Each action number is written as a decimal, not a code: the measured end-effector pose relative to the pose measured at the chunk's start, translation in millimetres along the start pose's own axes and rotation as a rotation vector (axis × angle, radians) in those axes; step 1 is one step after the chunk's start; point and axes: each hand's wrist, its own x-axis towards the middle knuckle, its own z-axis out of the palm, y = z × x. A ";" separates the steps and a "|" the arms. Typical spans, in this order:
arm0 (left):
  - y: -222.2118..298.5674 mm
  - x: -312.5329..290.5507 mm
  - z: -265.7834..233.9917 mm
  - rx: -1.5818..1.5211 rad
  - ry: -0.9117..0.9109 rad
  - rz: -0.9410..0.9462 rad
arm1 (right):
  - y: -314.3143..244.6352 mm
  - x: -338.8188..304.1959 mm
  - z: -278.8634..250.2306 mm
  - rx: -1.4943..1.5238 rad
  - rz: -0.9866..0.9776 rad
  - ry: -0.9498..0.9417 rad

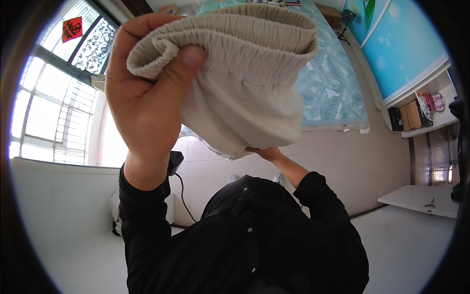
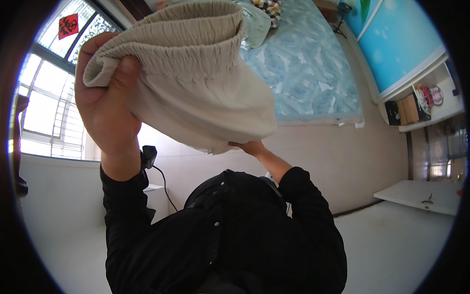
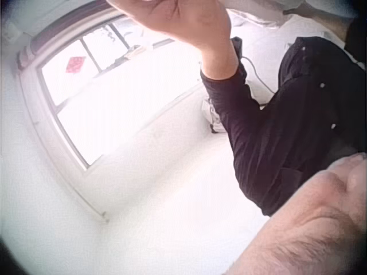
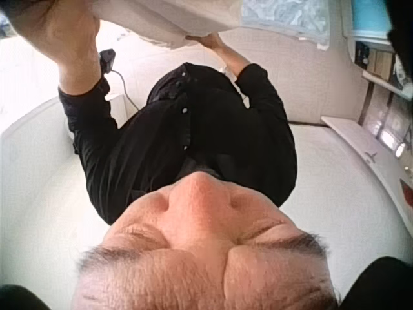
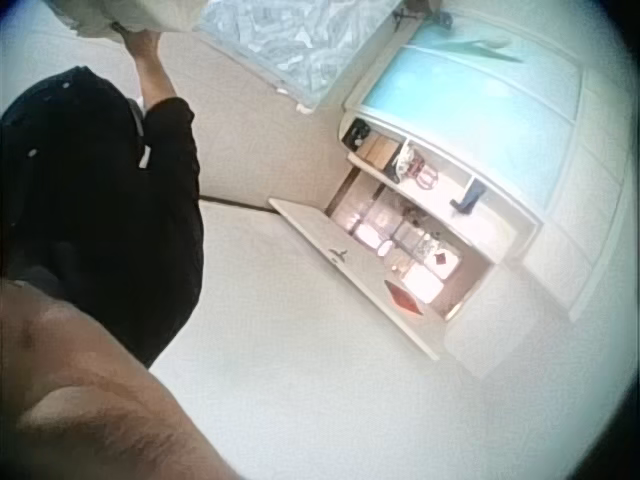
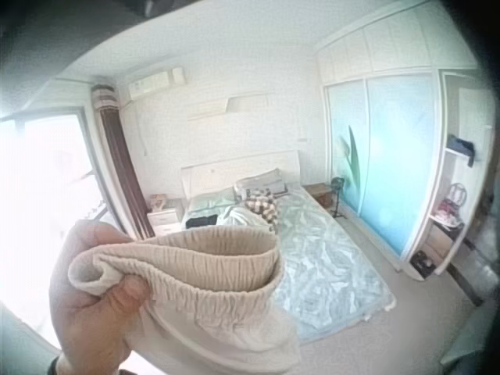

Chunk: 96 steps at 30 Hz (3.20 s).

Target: The person folds several pieces of clothing on a bed, including pants, a white shirt, and a black garment. They then place the folded items into a wardrobe. The person also handles a hairbrush and a small black object, placing them on the bed.

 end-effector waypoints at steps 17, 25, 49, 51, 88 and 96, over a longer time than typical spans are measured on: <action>-4.6 38.2 -54.8 0.242 0.320 -0.106 | -15.1 -33.3 -40.4 0.456 0.098 -0.182; -95.0 84.5 -55.2 -0.211 0.126 -0.438 | -64.1 -55.4 -76.4 0.470 0.398 -0.607; -221.2 -318.8 43.3 -1.231 0.101 -1.681 | -81.8 -45.9 -109.4 1.261 0.707 -0.106; -220.2 -313.9 44.3 -1.088 0.100 -1.625 | -85.1 -44.5 -118.1 1.191 0.696 -0.089; -207.7 -219.0 105.5 -0.548 0.188 -1.371 | -70.7 -18.0 -227.4 0.818 0.526 -0.036; -197.8 -232.1 102.1 -0.252 -0.024 -1.467 | -44.1 -41.9 -239.1 0.451 0.402 -0.093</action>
